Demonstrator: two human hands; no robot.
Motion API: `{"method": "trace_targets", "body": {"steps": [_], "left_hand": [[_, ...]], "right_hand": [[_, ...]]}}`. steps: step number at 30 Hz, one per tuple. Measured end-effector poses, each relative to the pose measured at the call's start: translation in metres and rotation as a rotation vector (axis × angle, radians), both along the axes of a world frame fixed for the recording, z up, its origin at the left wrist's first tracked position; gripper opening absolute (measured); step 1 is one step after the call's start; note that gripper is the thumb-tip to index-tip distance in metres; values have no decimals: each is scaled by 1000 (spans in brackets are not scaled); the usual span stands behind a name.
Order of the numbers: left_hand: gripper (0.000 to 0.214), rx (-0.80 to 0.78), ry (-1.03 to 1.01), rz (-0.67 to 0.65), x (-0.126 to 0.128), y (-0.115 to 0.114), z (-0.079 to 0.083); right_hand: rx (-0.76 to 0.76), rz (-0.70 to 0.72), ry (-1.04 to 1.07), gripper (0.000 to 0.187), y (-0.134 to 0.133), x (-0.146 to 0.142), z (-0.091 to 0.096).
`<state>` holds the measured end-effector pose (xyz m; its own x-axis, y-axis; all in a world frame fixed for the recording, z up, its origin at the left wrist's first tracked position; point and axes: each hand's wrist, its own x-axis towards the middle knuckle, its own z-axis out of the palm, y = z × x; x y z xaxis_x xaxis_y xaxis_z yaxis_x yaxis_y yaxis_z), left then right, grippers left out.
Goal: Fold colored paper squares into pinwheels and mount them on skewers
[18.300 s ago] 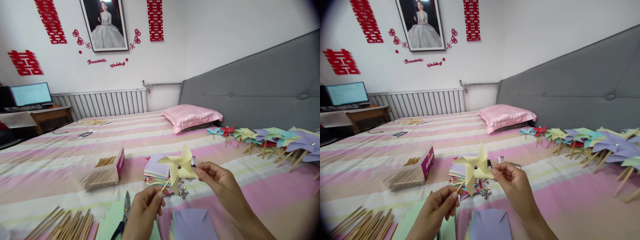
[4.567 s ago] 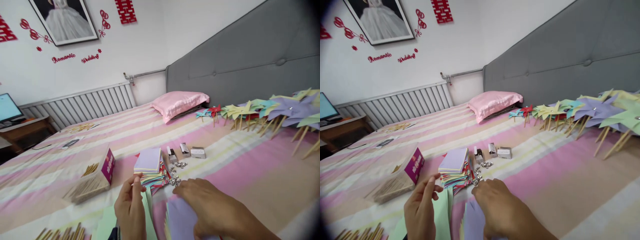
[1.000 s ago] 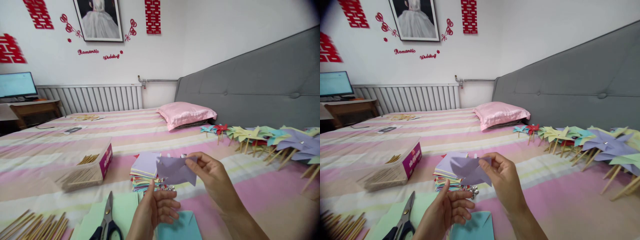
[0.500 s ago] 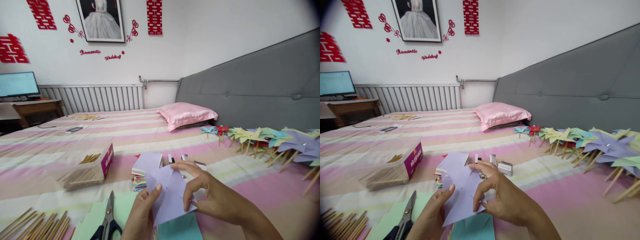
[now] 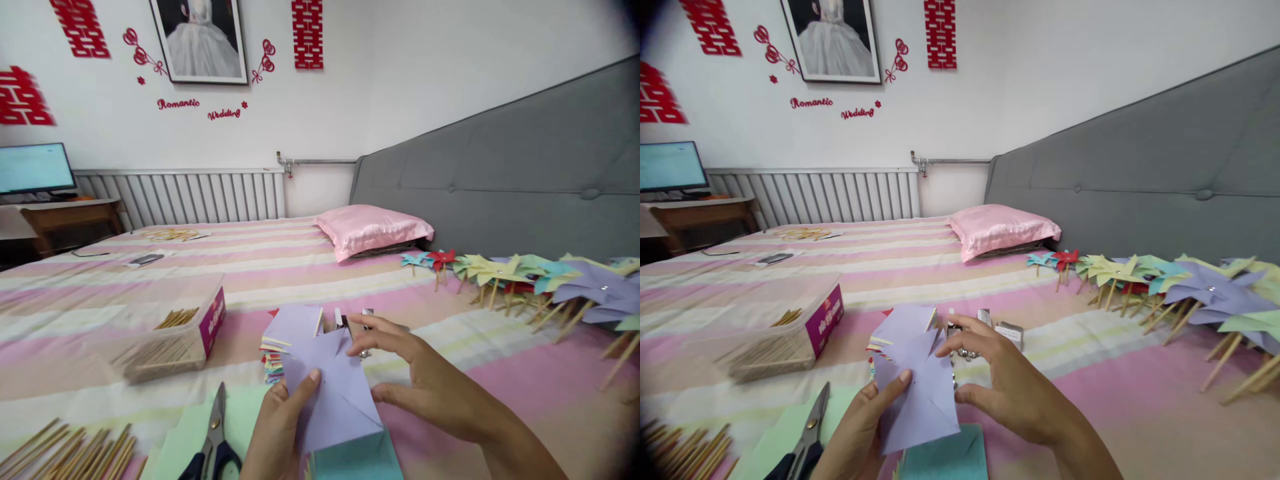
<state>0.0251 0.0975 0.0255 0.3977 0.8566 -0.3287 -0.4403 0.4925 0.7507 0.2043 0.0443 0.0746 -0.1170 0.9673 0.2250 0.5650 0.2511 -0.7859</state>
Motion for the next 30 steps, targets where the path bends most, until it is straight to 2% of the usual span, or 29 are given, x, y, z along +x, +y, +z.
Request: {"method": "trace_targets", "body": {"steps": [8,22,26,30], "left_hand": [[28,33,-10,-45,1,-3,4],[16,98,-3,-68,0,-3,4],[20,111,18,-83,0,-3,4],[27,134,23,-94,1,-5,4]], "right_hand": [[-50,68,95,21,3,1,-3],[-138,191,192,13,3,5,-3],[-142,207,183,5,4,5,-4],[-117,236,171,4,6,4,-6]]}}
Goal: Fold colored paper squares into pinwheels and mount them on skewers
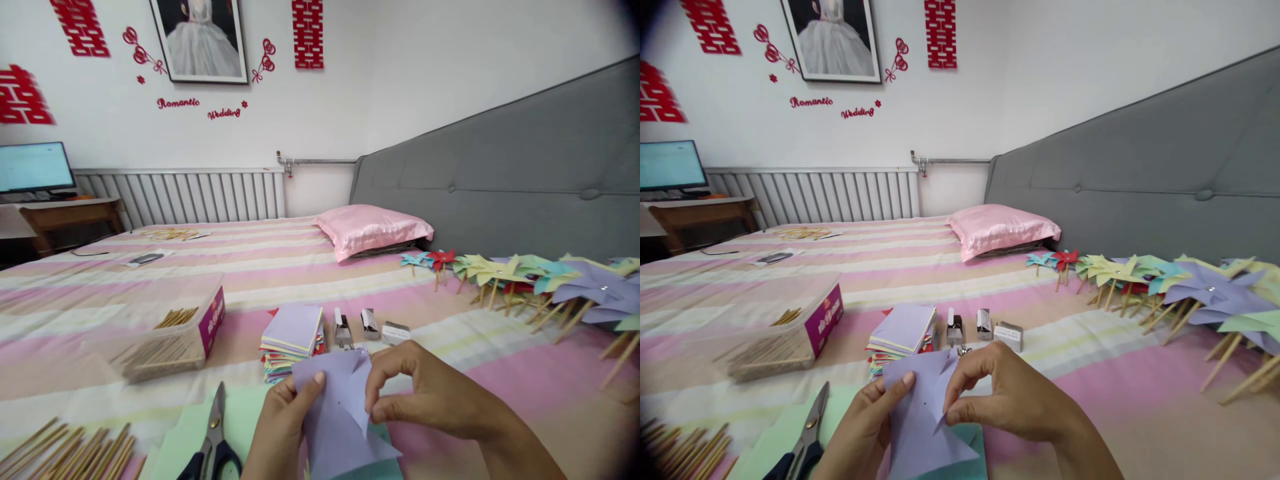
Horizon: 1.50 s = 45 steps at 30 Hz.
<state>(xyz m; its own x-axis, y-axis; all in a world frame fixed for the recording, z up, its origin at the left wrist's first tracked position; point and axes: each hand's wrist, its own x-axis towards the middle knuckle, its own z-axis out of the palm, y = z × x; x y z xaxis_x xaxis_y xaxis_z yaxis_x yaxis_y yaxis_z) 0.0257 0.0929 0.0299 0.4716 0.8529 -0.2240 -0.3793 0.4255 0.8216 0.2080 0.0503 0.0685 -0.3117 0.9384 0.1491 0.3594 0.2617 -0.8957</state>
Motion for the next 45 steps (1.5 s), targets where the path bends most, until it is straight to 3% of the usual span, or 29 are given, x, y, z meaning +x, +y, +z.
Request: {"method": "trace_targets", "body": {"steps": [10,24,36,45], "left_hand": [[27,14,21,-28,1,0,-9],[27,48,23,-37,3,2,-6],[27,120,112,-76,-1,2,-17],[27,170,151,-58,2,-2,-15]], "right_hand": [[-46,-42,-49,8,4,-2,-10],[-89,-183,-136,7,6,-10,-12],[-75,-210,-164,7,6,-9,-13],[-90,-202,-154,7,6,-10,-13]]}}
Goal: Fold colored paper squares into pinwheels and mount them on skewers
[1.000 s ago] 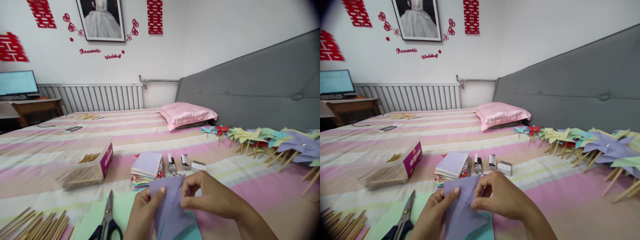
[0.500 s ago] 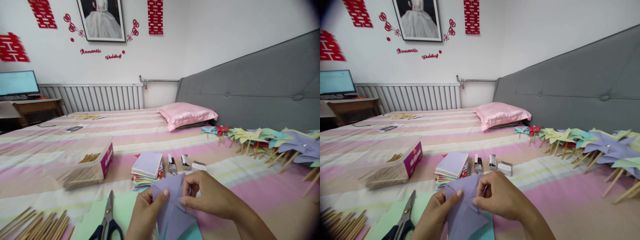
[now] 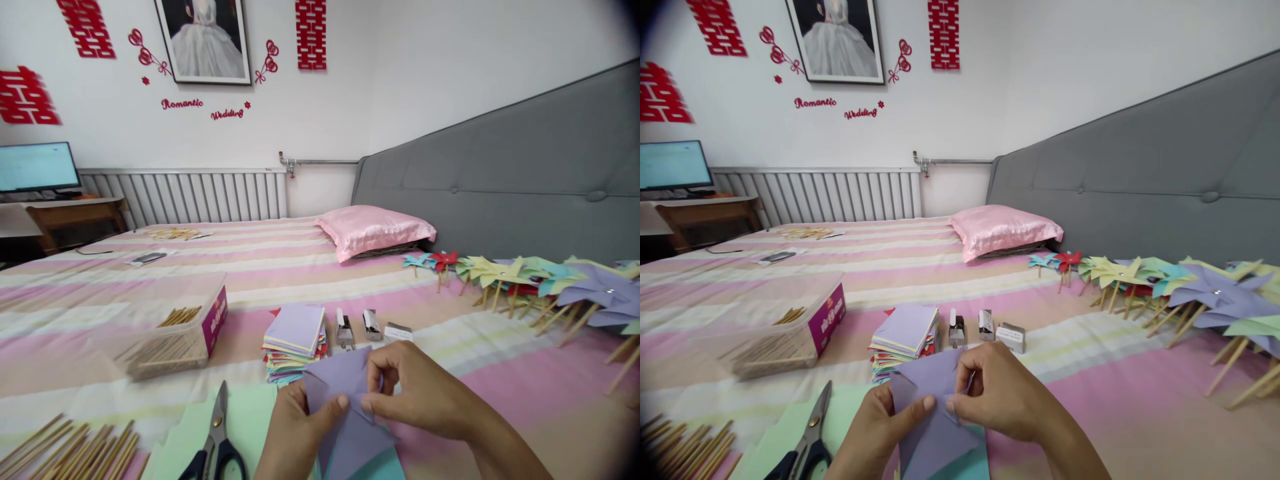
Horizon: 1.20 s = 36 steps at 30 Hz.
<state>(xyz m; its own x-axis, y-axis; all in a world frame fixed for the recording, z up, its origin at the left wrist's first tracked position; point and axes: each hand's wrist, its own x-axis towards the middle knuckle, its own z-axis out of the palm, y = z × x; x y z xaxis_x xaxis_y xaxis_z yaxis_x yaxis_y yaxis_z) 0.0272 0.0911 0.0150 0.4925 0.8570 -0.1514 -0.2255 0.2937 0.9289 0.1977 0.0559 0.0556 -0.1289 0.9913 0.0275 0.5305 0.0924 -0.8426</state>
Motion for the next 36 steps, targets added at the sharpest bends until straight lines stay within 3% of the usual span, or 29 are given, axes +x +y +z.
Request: {"method": "trace_targets", "body": {"steps": [12,21,29,36], "left_hand": [[31,-2,10,43,-1,3,-5],[30,-4,-53,172,0,9,-8],[21,-29,-111,248,1,1,7],[28,-52,-90,293,4,2,5]], "right_hand": [[47,-56,-15,4,1,-4,-1],[222,-141,-5,5,2,-17,9],[265,-103,210,51,5,-27,5],[225,-114,302,68,4,-30,5]]}}
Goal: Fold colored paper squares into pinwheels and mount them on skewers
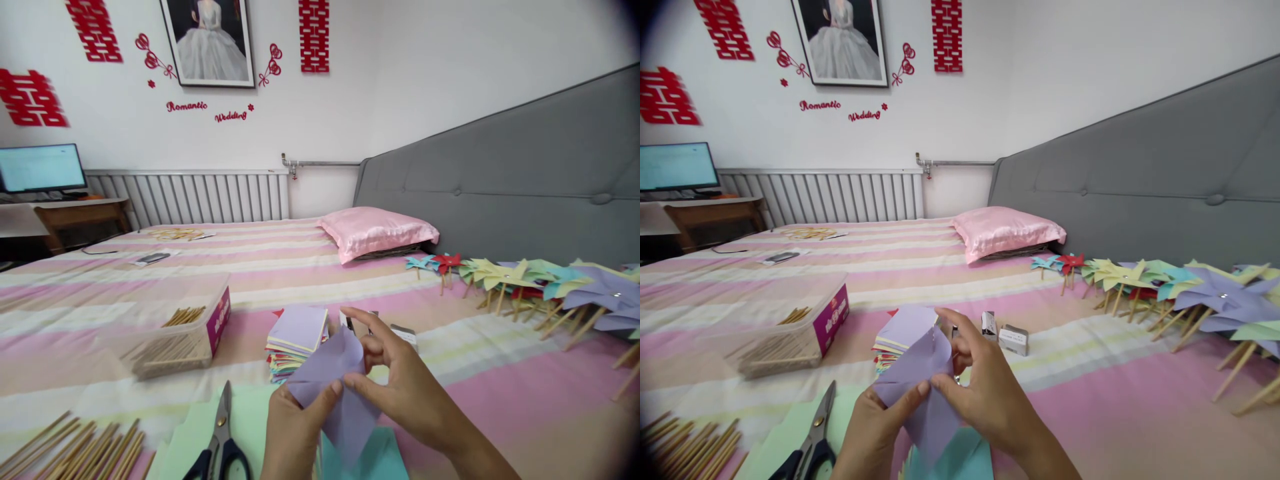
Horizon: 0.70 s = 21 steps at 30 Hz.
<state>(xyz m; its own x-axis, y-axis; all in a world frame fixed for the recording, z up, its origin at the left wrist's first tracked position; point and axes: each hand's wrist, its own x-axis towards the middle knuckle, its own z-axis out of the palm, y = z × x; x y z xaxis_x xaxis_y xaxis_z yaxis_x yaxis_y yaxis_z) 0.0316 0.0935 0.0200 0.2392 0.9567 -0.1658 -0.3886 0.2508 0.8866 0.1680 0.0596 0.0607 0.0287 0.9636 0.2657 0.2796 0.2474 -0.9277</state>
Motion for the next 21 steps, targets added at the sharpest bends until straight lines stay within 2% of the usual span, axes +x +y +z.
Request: {"method": "trace_targets", "body": {"steps": [6,9,14,17,21], "left_hand": [[27,6,-104,-86,-6,-6,13],[28,28,-81,-152,-8,-7,16],[34,116,131,-228,-5,0,3],[33,128,161,-227,-4,2,-5],[28,108,151,-210,-4,1,-6]], "right_hand": [[-145,87,42,72,-3,13,7],[-154,101,26,72,-3,18,3],[-136,102,-32,70,-2,20,-3],[-130,101,-50,71,-1,18,-3],[-110,127,-71,72,-2,16,1]]}}
